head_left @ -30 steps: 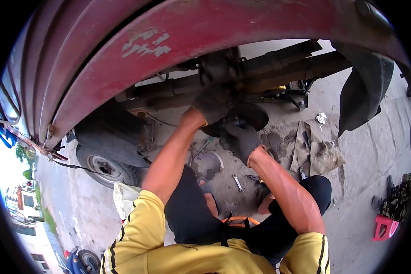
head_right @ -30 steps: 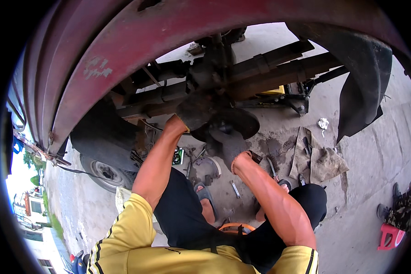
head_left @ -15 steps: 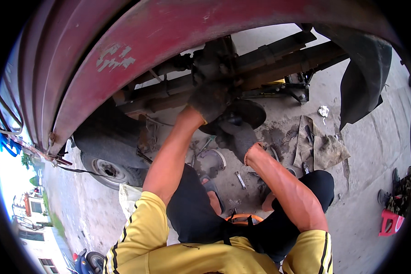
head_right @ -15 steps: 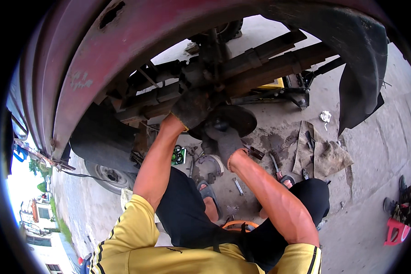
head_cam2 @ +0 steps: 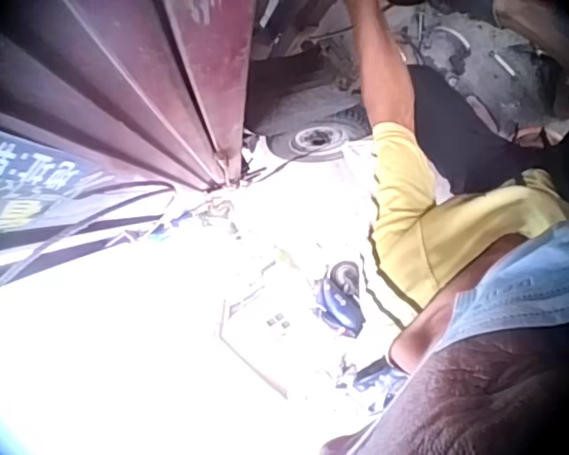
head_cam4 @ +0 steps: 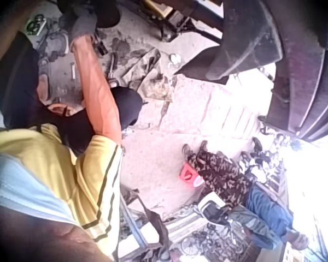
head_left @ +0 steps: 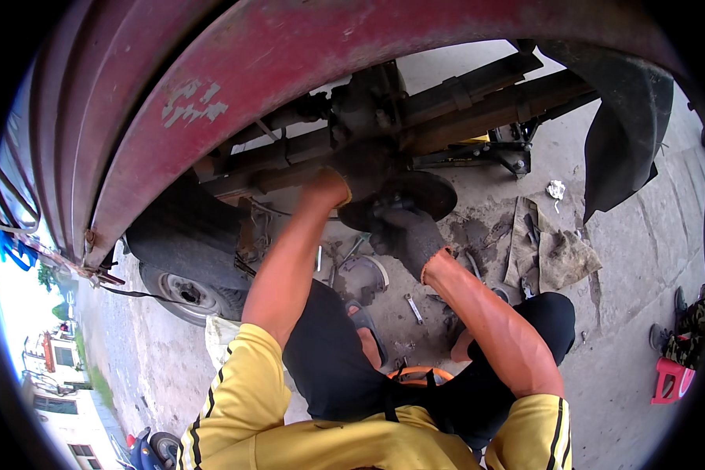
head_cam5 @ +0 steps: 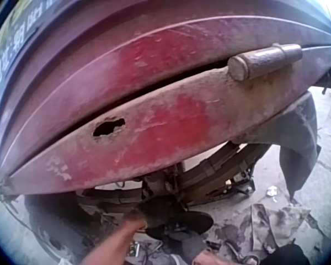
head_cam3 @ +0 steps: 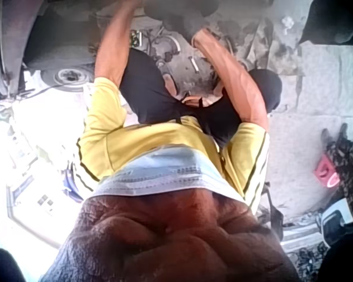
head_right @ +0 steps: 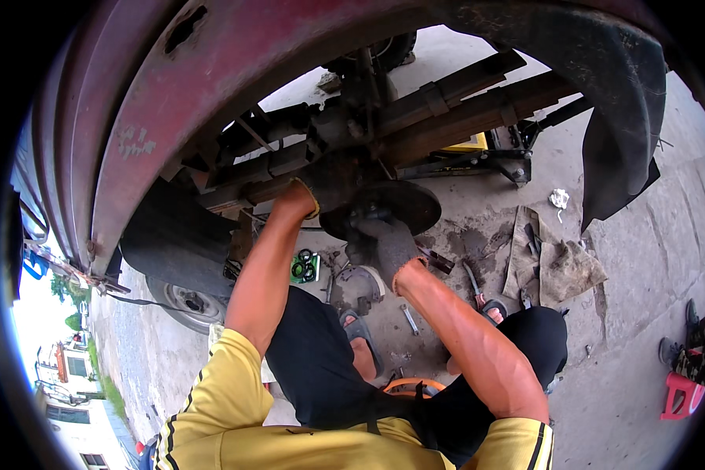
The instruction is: The person works on the wheel hub assembly and axle area of a vehicle, manipulating parts by hand and checking components while sitting on the ground.
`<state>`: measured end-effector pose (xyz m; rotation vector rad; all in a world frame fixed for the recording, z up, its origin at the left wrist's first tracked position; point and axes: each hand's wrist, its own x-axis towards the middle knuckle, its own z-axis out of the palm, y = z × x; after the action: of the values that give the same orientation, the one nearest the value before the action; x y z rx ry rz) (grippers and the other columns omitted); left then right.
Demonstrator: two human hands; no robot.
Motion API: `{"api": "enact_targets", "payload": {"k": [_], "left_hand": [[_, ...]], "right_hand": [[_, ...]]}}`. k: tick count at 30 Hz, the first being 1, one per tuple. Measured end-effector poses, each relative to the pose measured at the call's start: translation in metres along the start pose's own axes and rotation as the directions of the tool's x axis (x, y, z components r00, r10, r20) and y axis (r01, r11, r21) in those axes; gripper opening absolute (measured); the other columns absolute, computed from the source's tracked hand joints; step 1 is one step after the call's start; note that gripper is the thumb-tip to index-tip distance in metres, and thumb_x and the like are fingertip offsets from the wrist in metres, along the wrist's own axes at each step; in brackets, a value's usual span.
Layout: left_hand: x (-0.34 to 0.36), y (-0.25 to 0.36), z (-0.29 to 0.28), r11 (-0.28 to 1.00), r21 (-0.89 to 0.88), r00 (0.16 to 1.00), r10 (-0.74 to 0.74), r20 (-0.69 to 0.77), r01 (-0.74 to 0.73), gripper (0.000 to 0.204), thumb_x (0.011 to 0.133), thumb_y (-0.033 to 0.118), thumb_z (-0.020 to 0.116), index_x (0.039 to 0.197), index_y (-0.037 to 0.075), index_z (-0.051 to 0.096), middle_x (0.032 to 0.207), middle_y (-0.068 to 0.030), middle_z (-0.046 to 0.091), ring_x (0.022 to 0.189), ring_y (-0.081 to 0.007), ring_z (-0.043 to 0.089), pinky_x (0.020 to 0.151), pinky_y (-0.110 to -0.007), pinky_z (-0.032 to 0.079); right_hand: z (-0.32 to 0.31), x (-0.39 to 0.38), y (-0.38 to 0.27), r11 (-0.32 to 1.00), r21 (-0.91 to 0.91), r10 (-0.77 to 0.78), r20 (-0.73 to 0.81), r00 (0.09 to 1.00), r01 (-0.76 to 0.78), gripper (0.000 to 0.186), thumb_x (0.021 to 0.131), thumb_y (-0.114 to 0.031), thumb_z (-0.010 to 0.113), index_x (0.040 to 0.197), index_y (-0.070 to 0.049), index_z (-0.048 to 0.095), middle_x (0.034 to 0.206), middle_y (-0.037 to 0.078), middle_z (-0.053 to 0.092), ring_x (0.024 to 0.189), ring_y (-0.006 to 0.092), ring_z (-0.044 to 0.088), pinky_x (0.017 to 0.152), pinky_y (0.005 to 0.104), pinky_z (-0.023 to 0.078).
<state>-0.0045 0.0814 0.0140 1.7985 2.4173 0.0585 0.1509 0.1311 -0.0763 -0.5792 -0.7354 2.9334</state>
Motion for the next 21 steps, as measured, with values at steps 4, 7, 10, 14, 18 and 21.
{"api": "enact_targets", "payload": {"k": [4,7,10,14,18,21], "left_hand": [[-0.007,-0.004,0.0,0.993,-0.116,0.999,0.027,-0.028,-0.03,0.038,0.089,0.022,0.054,0.124,0.008,0.06,0.119,-0.0206,0.062,0.108,-0.0342,0.06,0.095,-0.039,0.046],[-0.015,-0.002,0.002,0.996,-0.033,0.985,0.075,-0.154,-0.081,0.034,0.091,0.021,0.051,0.121,0.008,0.062,0.12,-0.0186,0.062,0.11,-0.0332,0.059,0.096,-0.039,0.045],[-0.006,-0.002,0.003,0.976,0.048,0.967,0.216,-0.135,-0.211,0.032,0.096,0.02,0.046,0.121,0.009,0.062,0.122,-0.0158,0.061,0.113,-0.0313,0.057,0.099,-0.039,0.043],[-0.004,0.002,-0.002,0.974,-0.061,0.969,0.207,-0.132,-0.216,0.033,0.096,0.021,0.046,0.124,0.011,0.06,0.125,-0.0155,0.059,0.116,-0.0296,0.055,0.101,-0.038,0.042],[0.001,0.007,-0.001,0.977,-0.137,0.982,0.147,-0.12,-0.163,0.036,0.091,0.021,0.052,0.122,0.007,0.062,0.124,-0.0195,0.059,0.115,-0.0343,0.056,0.102,-0.04,0.042],[-0.003,-0.002,-0.006,0.98,0.045,0.981,0.191,0.046,-0.193,0.036,0.093,0.023,0.052,0.123,0.007,0.06,0.122,-0.0196,0.06,0.114,-0.0333,0.057,0.1,-0.039,0.043]], "right_hand": [[0.005,-0.004,-0.004,1.0,0.024,0.01,-0.018,1.0,-0.01,0.012,0.085,-0.011,0.065,0.094,-0.004,0.062,0.074,0.009,0.062,0.06,0.0218,0.061,0.053,0.0339,0.048],[0.003,-0.003,-0.005,1.0,0.0,0.031,-0.003,1.0,-0.031,0.013,0.084,-0.01,0.066,0.094,-0.004,0.062,0.074,0.009,0.062,0.06,0.0217,0.06,0.053,0.0341,0.048],[0.003,-0.003,-0.006,0.999,-0.001,0.038,0.009,0.999,-0.038,0.013,0.083,-0.01,0.066,0.094,-0.004,0.061,0.074,0.008,0.062,0.061,0.0215,0.06,0.053,0.0343,0.048],[0.001,-0.001,-0.004,1.0,-0.023,0.016,0.012,1.0,-0.015,0.014,0.087,-0.012,0.062,0.098,-0.005,0.063,0.079,0.008,0.065,0.063,0.0204,0.063,0.055,0.0327,0.051],[-0.004,0.002,-0.002,1.0,-0.003,0.028,0.039,0.999,-0.028,0.013,0.087,-0.012,0.063,0.098,-0.006,0.063,0.085,0.007,0.066,0.067,0.0194,0.063,0.055,0.0347,0.051],[-0.007,0.005,0.003,0.995,0.099,0.006,0.075,0.997,-0.013,0.013,0.087,-0.014,0.063,0.098,-0.007,0.062,0.088,0.006,0.065,0.069,0.019,0.063,0.056,0.0365,0.051]]}}
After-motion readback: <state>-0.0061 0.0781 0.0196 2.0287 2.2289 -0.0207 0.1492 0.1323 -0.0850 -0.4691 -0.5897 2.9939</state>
